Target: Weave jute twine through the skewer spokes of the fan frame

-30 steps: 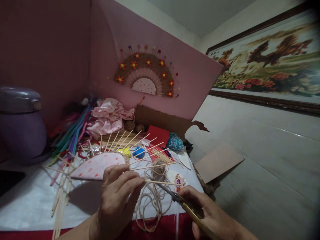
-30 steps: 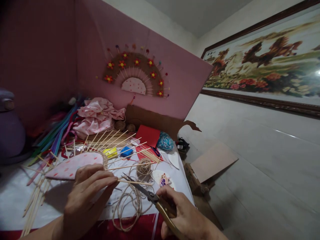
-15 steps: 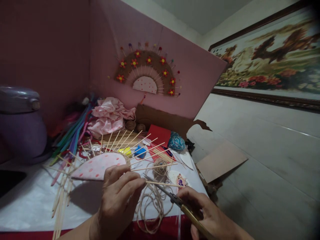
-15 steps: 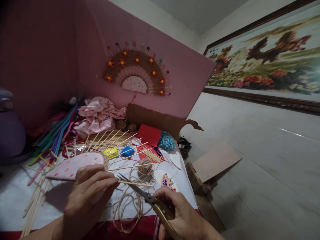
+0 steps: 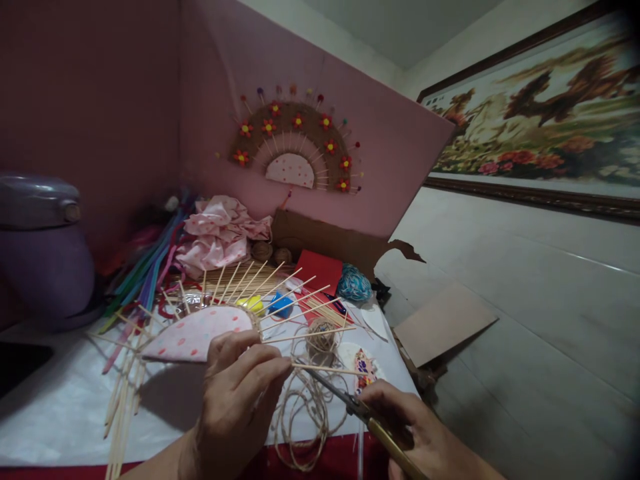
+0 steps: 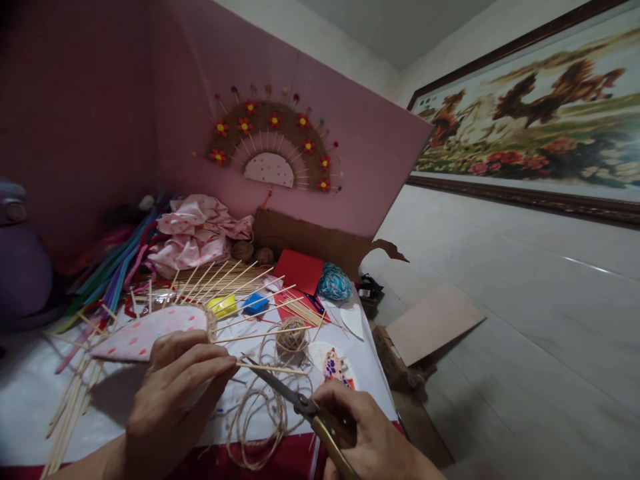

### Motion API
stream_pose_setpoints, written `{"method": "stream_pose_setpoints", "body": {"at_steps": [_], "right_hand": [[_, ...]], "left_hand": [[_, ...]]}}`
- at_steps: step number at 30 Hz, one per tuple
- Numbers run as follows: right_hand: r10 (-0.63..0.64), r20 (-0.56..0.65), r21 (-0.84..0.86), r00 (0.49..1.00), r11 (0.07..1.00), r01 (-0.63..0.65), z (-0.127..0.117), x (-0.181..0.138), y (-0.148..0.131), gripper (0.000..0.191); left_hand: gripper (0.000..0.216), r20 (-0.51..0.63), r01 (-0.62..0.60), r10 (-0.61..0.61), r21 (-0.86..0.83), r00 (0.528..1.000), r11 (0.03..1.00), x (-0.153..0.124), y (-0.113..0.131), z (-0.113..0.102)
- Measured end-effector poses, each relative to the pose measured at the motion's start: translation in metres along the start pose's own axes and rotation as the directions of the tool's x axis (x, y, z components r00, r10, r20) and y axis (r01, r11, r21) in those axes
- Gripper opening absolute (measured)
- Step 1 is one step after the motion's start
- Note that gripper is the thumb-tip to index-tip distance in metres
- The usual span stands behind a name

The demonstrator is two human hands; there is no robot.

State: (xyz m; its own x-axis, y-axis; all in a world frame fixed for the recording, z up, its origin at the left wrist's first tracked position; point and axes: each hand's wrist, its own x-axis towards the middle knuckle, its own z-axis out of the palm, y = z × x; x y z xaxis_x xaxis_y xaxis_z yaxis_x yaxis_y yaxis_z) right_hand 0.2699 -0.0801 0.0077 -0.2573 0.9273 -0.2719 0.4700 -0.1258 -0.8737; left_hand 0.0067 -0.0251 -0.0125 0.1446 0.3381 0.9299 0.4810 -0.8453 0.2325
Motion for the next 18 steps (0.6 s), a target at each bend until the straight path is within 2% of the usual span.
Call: {"method": "stream_pose_setpoints", "body": {"at_steps": [4, 9, 14, 18], "right_hand": [[-0.006, 0.001, -0.055, 1.0, 0.998, 0.006, -0.0029, -0.0019, -0.0037, 0.037], [0.05, -0.002, -0.03, 0.999, 0.998, -0.05, -0.0008, -0.0009, -0.0051, 0.045], [-0.021, -0.037, -0.042, 0.999, 0.999, 0.02, 0.0015, 0.0019, -0.0068, 0.039], [-0.001, -0.015, -0.032, 1.0, 0.999, 0.001, 0.0029, 0.0035, -0.0066, 0.042]], "left_hand": [[0.025, 0.006, 0.018, -0.018, -0.008, 1.0, 1.0, -0.0012, 0.0003, -0.0003], [0.025, -0.003, 0.008, -0.008, 0.0, 1.0, 1.0, -0.0003, 0.0008, -0.0006], [0.022, -0.014, 0.002, -0.002, -0.001, 1.0, 1.0, -0.0001, 0.0003, 0.0001], [0.02, -0.002, 0.011, -0.011, 0.001, 1.0, 1.0, -0.0006, 0.0, 0.0006]]}}
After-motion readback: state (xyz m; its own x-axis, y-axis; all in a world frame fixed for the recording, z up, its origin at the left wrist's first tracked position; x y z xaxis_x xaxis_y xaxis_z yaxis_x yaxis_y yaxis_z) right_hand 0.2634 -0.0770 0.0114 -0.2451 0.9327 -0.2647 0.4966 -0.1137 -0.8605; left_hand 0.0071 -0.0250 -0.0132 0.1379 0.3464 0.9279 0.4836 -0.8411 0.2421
